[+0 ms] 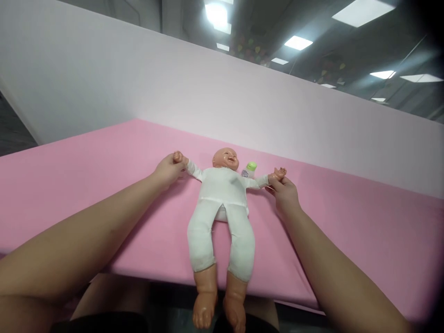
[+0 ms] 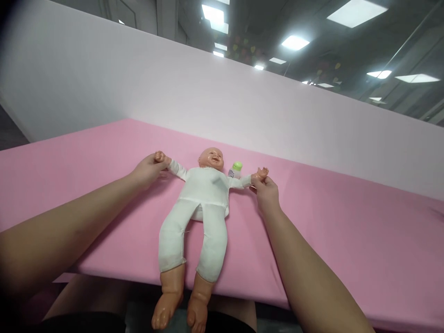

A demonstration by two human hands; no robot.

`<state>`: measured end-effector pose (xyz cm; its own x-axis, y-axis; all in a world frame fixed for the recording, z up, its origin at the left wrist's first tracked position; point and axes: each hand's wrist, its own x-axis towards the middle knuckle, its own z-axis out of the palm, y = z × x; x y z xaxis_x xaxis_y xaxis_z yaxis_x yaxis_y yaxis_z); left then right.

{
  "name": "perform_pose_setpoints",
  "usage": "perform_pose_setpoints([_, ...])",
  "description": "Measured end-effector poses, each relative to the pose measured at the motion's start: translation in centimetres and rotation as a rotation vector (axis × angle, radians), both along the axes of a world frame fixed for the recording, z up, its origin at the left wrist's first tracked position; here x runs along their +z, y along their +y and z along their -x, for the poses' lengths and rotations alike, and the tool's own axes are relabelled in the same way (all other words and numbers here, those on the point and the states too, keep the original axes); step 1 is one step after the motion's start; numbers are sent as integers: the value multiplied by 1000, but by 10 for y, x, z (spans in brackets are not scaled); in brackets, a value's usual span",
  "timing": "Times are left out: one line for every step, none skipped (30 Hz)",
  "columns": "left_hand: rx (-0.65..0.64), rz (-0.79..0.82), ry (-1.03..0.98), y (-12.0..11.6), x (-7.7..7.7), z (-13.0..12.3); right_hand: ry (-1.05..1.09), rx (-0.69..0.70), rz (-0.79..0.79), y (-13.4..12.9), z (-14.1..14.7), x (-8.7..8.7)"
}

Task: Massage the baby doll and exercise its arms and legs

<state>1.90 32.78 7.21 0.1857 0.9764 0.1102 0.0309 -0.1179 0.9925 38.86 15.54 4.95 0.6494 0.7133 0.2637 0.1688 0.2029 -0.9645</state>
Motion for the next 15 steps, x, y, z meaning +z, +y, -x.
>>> perform_pose_setpoints([12, 59, -17, 6, -2, 2, 31, -20, 26, 1, -6, -3])
perform_pose_setpoints([11, 106, -35, 10, -3, 4, 54, -41, 42, 3, -12, -7])
perform_pose_setpoints([6, 146, -55, 14, -5, 6, 70, -58, 49, 5, -16, -10])
perform_pose_setpoints([3, 185, -78, 17, -5, 8, 81, -72, 47, 7, -19, -14])
perform_pose_setpoints([-6, 216, -95, 19, -6, 9, 91, -81, 41, 10, -21, -17])
perform_pose_setpoints([-16, 233, -108, 20, -5, 11, 99, -85, 44, 12, -22, -19])
perform_pose_setpoints([-25, 244, -118, 20, -5, 13, 103, -84, 56, 13, -24, -21])
perform_pose_setpoints([-31, 251, -123, 20, -4, 14, 102, -80, 78, 15, -24, -23])
perform_pose_setpoints([-31, 254, -125, 19, -3, 15, 92, -71, 106, 15, -25, -24])
perform_pose_setpoints([-30, 255, -125, 19, -3, 16, 75, -59, 137, 15, -26, -25])
perform_pose_setpoints([-28, 254, -125, 19, -2, 16, 52, -43, 168, 15, -26, -26])
perform_pose_setpoints([-28, 252, -125, 18, -2, 16, 28, -26, 193, 14, -27, -26])
perform_pose_setpoints([-29, 249, -124, 18, -2, 15, 7, -12, 212, 13, -28, -26])
perform_pose_setpoints([-34, 242, -123, 19, -3, 15, -10, -1, 229, 12, -28, -26])
perform_pose_setpoints([-43, 233, -118, 19, -4, 14, -20, 4, 239, 11, -28, -26])
